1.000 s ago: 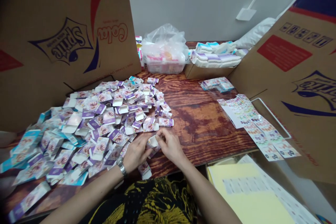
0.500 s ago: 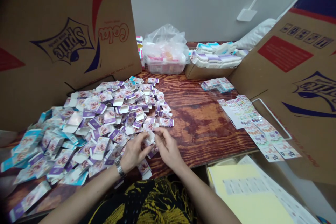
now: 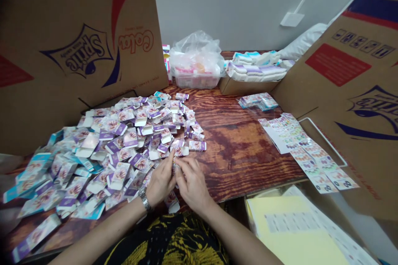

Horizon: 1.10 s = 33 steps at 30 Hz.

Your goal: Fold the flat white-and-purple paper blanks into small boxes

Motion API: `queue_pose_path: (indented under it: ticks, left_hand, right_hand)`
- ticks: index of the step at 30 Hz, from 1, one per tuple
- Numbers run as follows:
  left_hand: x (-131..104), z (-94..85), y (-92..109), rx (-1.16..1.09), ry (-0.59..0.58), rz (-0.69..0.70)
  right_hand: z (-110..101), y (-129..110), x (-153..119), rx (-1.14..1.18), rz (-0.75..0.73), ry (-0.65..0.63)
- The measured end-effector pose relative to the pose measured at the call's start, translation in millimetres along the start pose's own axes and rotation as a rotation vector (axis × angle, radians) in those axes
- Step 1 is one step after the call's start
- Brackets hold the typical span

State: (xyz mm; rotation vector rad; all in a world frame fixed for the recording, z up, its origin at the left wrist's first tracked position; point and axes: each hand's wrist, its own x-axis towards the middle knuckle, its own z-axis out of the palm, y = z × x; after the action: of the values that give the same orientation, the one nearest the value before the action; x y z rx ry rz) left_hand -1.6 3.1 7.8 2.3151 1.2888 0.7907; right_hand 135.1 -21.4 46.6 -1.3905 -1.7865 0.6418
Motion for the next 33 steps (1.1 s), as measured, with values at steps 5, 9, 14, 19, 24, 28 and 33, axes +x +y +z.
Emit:
queue_pose_path:
  ticks: [5, 9, 14, 19, 24, 28, 33]
  left_hand:
    - [12.7, -7.6, -5.8, -0.027, -0.038, -0.025]
    - [19.7, -14.1, -4.1, -0.038, -0.052, -0.036]
    - [34.6, -27.8, -4.3, 0.074, 0.009, 0.062]
    - [94.7, -99.7, -18.4, 0.237, 0.265, -0.041]
    - [116.2, -135.9, -20.4, 0.286, 0.422, -0.043]
    - [73.8, -88.3, -12.5, 0.076, 0.047, -0.002]
    - [30.1, -45.4, -2.5, -0.163, -0.119, 0.006]
  right_hand:
    - [2.4, 11.1, -6.6, -0.024, -0.06, -0.092]
    - [-4.7, 25.0, -2.6, 0.263, 0.166, -0.039]
    - [-13.0, 43.5, 5.4, 0.27, 0.236, 0.043]
    - [-14.0, 75.9, 9.5, -0.03, 0.217, -0.108]
    - [-0.9, 88.2, 5.4, -0.12, 0.196, -0.253]
    - [-8.2, 57.5, 7.1, 0.101, 0.165, 0.034]
    - [-28.7, 15.1, 18.2, 0.136, -0.116, 0.025]
